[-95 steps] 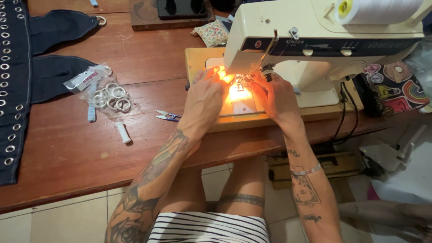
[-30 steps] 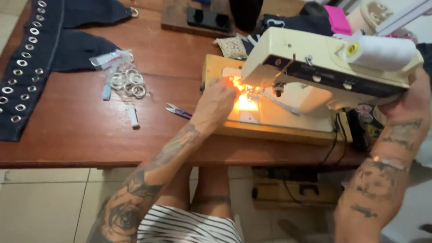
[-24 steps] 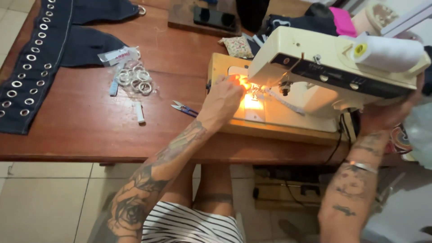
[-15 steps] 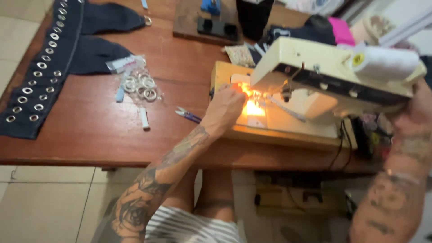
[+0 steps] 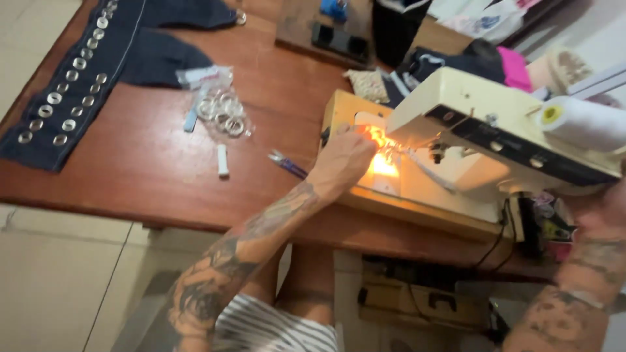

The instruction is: Sewing a small blue fabric strap with a metal ring using a sewing machine

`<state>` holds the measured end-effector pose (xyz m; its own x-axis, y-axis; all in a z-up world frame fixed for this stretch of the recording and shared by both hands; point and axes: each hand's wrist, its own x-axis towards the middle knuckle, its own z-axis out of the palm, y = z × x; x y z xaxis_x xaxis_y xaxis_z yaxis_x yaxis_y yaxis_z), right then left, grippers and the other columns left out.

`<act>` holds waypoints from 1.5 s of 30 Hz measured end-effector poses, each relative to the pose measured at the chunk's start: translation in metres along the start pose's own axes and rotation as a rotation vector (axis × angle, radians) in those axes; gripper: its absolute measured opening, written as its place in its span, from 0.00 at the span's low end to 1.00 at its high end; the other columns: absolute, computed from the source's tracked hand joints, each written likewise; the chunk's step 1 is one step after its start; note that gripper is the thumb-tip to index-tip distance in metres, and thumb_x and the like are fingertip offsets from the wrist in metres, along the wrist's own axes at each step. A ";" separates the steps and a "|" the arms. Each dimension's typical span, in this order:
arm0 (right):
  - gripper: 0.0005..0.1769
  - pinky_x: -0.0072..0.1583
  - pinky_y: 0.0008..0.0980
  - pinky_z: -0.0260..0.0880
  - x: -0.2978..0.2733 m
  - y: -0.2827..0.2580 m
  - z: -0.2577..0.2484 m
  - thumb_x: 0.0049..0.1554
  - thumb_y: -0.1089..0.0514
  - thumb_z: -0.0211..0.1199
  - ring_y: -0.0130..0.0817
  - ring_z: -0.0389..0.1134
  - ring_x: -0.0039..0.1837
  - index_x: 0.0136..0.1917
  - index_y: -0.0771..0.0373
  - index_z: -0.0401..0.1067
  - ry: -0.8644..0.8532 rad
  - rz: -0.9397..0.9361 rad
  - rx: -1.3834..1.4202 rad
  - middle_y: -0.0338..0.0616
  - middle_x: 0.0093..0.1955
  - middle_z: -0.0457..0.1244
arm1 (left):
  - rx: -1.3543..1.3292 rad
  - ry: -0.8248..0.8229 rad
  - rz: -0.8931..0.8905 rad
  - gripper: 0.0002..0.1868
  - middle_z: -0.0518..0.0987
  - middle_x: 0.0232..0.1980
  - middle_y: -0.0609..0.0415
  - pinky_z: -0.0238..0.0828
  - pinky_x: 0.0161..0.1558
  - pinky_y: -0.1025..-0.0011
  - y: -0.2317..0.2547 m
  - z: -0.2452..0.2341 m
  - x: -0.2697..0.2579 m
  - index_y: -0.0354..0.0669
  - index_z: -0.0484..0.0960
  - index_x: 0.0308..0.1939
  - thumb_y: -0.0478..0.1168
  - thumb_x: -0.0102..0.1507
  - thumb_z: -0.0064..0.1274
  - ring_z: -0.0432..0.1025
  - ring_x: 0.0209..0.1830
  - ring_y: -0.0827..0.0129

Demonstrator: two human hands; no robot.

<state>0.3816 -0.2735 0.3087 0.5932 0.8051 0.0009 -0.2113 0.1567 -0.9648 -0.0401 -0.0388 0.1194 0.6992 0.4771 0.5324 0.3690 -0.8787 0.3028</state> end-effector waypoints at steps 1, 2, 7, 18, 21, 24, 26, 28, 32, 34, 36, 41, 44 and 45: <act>0.49 0.84 0.76 0.78 0.002 0.005 0.001 0.66 0.29 0.79 0.51 0.75 0.99 0.96 0.41 0.82 0.011 0.012 -0.001 0.42 0.99 0.74 | -0.009 -0.014 -0.002 0.16 0.77 0.25 0.50 0.70 0.52 0.51 0.000 0.000 -0.003 0.49 0.78 0.25 0.22 0.49 0.61 0.72 0.34 0.45; 0.43 0.95 0.69 0.77 0.006 0.008 0.002 0.70 0.35 0.74 0.50 0.76 1.00 0.93 0.48 0.84 0.011 -0.037 0.066 0.44 0.99 0.75 | -0.029 0.014 -0.010 0.12 0.73 0.25 0.49 0.68 0.50 0.49 0.000 0.001 -0.004 0.47 0.75 0.24 0.25 0.50 0.59 0.68 0.32 0.45; 0.54 1.02 0.61 0.78 -0.032 0.045 0.057 0.61 0.32 0.71 0.54 0.75 1.02 0.95 0.52 0.80 0.025 -0.241 0.159 0.50 0.99 0.74 | -0.080 0.027 -0.035 0.08 0.69 0.24 0.48 0.68 0.53 0.51 -0.003 0.011 0.004 0.45 0.73 0.24 0.30 0.51 0.57 0.64 0.28 0.46; 0.44 0.94 0.47 0.82 -0.028 -0.020 0.066 0.66 0.31 0.79 0.34 0.78 0.94 0.93 0.34 0.80 -0.010 0.001 -0.109 0.29 0.92 0.76 | -0.023 0.016 0.006 0.10 0.78 0.30 0.45 0.70 0.49 0.49 0.000 -0.002 0.002 0.47 0.80 0.27 0.27 0.49 0.62 0.74 0.37 0.40; 0.44 1.02 0.42 0.78 -0.048 -0.006 0.097 0.68 0.33 0.72 0.33 0.75 0.95 0.93 0.43 0.75 -0.115 -0.216 -0.139 0.34 0.93 0.73 | -0.050 0.056 -0.025 0.09 0.71 0.29 0.46 0.70 0.45 0.48 0.001 0.005 0.000 0.43 0.76 0.26 0.28 0.53 0.60 0.69 0.34 0.42; 0.51 1.04 0.45 0.73 -0.032 0.014 0.061 0.67 0.23 0.67 0.39 0.67 1.04 0.97 0.38 0.71 -0.108 -0.261 -0.124 0.36 1.02 0.67 | -0.013 0.076 0.008 0.19 0.72 0.27 0.53 0.69 0.52 0.55 -0.003 0.004 0.000 0.51 0.74 0.27 0.18 0.53 0.55 0.71 0.33 0.52; 0.52 1.02 0.47 0.73 -0.021 0.025 0.030 0.67 0.22 0.65 0.41 0.68 1.03 0.97 0.39 0.72 -0.070 -0.241 -0.081 0.37 1.02 0.67 | -0.040 0.150 0.057 0.14 0.75 0.33 0.50 0.71 0.48 0.50 -0.004 -0.003 0.001 0.48 0.78 0.30 0.22 0.56 0.57 0.73 0.42 0.48; 0.53 0.99 0.49 0.74 -0.009 0.029 0.010 0.67 0.20 0.63 0.43 0.69 1.02 0.98 0.41 0.73 -0.039 -0.233 -0.038 0.40 1.02 0.68 | -0.065 0.235 0.110 0.09 0.79 0.39 0.48 0.73 0.45 0.45 -0.011 0.002 0.012 0.45 0.81 0.33 0.26 0.59 0.59 0.75 0.51 0.44; 0.53 1.04 0.49 0.61 -0.013 0.034 -0.006 0.73 0.17 0.58 0.42 0.59 1.04 1.00 0.42 0.62 -0.152 -0.370 -0.145 0.40 1.04 0.59 | 0.094 0.126 -0.019 0.05 0.79 0.42 0.47 0.77 0.39 0.45 -0.011 0.030 0.019 0.43 0.85 0.33 0.36 0.64 0.61 0.76 0.35 0.44; 0.55 1.01 0.49 0.58 -0.016 0.040 -0.001 0.75 0.11 0.50 0.44 0.56 1.03 1.00 0.43 0.58 -0.169 -0.473 -0.284 0.43 1.03 0.55 | 0.182 0.167 0.021 0.05 0.78 0.44 0.46 0.77 0.32 0.48 -0.014 0.026 0.028 0.44 0.88 0.36 0.37 0.67 0.60 0.75 0.26 0.47; 0.39 0.75 0.46 0.76 -0.036 0.053 -0.003 0.79 0.22 0.58 0.52 0.77 0.85 0.85 0.51 0.70 0.635 -0.814 -0.486 0.56 0.83 0.72 | 0.181 0.120 0.024 0.06 0.80 0.45 0.44 0.78 0.29 0.50 -0.007 0.023 0.030 0.37 0.87 0.50 0.32 0.71 0.56 0.79 0.33 0.48; 0.13 0.62 0.43 0.77 -0.117 0.136 0.115 0.78 0.60 0.66 0.41 0.73 0.54 0.49 0.62 0.77 0.772 -1.001 -0.602 0.47 0.48 0.70 | 0.332 0.286 0.047 0.05 0.78 0.43 0.55 0.76 0.33 0.58 -0.006 0.028 0.027 0.44 0.87 0.48 0.37 0.71 0.57 0.78 0.41 0.56; 0.04 0.78 0.49 0.76 -0.121 0.170 0.186 0.77 0.64 0.63 0.53 0.77 0.71 0.62 0.66 0.77 0.299 -0.408 -0.317 0.60 0.65 0.74 | 0.145 0.306 0.042 0.09 0.77 0.41 0.54 0.78 0.36 0.57 -0.031 0.059 0.028 0.47 0.85 0.41 0.45 0.72 0.60 0.80 0.40 0.53; 0.17 0.86 0.59 0.72 -0.118 0.175 0.210 0.83 0.58 0.57 0.62 0.76 0.83 0.79 0.70 0.68 0.088 0.003 -0.053 0.69 0.79 0.73 | -0.040 0.251 0.080 0.15 0.78 0.42 0.49 0.83 0.42 0.54 -0.043 0.069 0.030 0.45 0.89 0.38 0.50 0.72 0.64 0.80 0.46 0.47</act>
<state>0.1112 -0.2212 0.1948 0.6590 0.7518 -0.0228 -0.1729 0.1219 -0.9774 0.0074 0.0124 0.0679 0.5496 0.3991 0.7340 0.2902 -0.9150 0.2803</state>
